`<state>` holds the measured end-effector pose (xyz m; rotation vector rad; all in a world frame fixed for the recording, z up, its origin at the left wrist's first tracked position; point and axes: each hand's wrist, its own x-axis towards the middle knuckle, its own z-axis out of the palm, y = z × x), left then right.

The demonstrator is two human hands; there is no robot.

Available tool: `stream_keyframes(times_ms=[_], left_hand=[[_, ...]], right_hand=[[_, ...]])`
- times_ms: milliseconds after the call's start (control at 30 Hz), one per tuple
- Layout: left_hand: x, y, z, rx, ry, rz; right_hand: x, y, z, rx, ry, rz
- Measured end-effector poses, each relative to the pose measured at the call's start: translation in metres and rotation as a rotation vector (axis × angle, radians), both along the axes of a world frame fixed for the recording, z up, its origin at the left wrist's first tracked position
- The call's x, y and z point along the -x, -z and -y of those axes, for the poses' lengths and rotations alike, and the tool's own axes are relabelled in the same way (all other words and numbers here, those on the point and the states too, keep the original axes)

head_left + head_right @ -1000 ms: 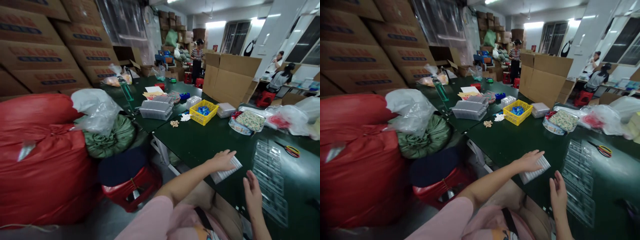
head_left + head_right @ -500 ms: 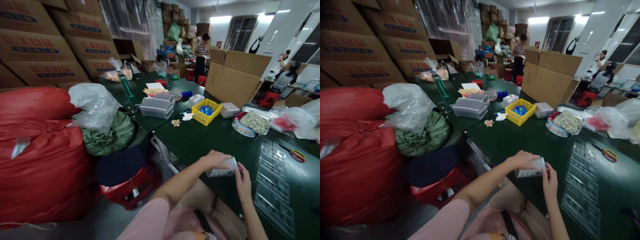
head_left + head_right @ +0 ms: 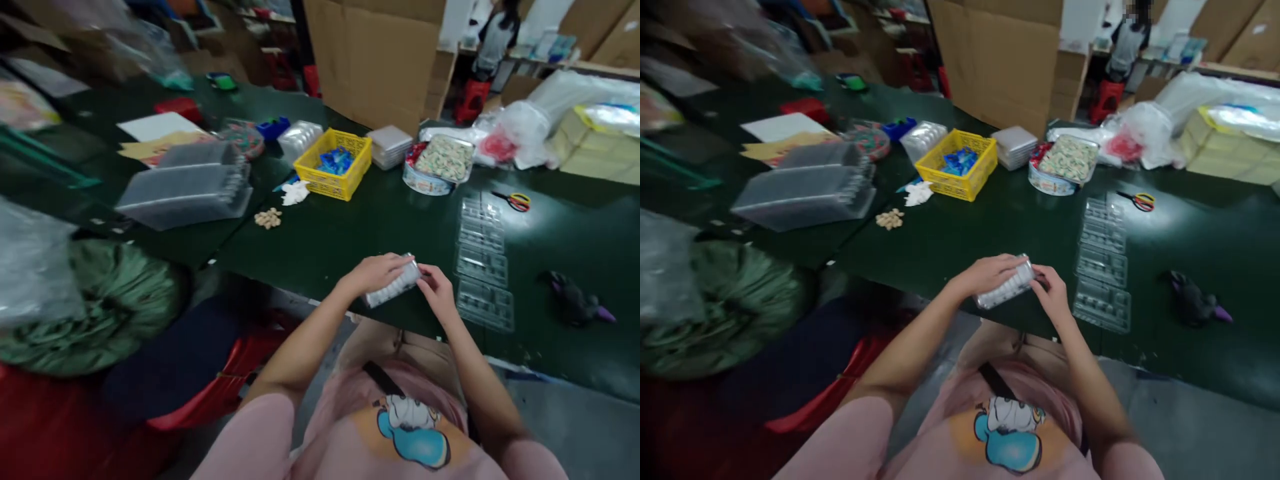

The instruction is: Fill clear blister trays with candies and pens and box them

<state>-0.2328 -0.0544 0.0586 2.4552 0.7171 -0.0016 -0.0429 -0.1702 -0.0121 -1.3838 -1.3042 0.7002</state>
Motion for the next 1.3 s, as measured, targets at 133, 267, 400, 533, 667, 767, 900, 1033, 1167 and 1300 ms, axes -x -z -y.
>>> stream_keyframes(times_ms=[133,267,400,533,667,767,900,1033,1167,1300], left_hand=[[-0.003,0.003,-0.007,0.028,0.053,0.015],[-0.005,-0.003,-0.007,0.034,0.050,-0.011],[-0.006,-0.007,-0.008,0.050,0.047,-0.031],[-0.006,-0.003,-0.008,0.062,0.027,-0.012],[-0.005,0.000,-0.007,0.070,0.012,-0.001],[-0.006,-0.002,-0.006,0.071,0.009,-0.016],[-0.007,-0.005,-0.006,0.074,0.013,-0.018],[-0.007,-0.003,-0.007,0.083,0.029,0.008],[-0.007,-0.004,-0.006,0.078,0.021,0.007],[-0.007,-0.010,-0.005,0.060,-0.011,-0.045]], right_hand=[[-0.008,0.003,-0.001,0.001,-0.043,-0.070],[-0.015,-0.003,-0.004,-0.014,-0.101,0.010],[-0.022,-0.011,-0.008,-0.047,-0.133,0.120],[-0.023,-0.014,-0.009,-0.063,-0.147,0.138],[-0.022,-0.014,-0.008,-0.058,-0.148,0.139],[-0.022,-0.016,-0.008,-0.061,-0.151,0.135],[-0.025,-0.019,-0.009,-0.051,-0.184,0.153],[-0.026,-0.021,-0.007,-0.050,-0.199,0.180],[-0.027,-0.019,0.001,-0.049,-0.185,0.195],[-0.025,-0.016,0.011,-0.035,-0.180,0.202]])
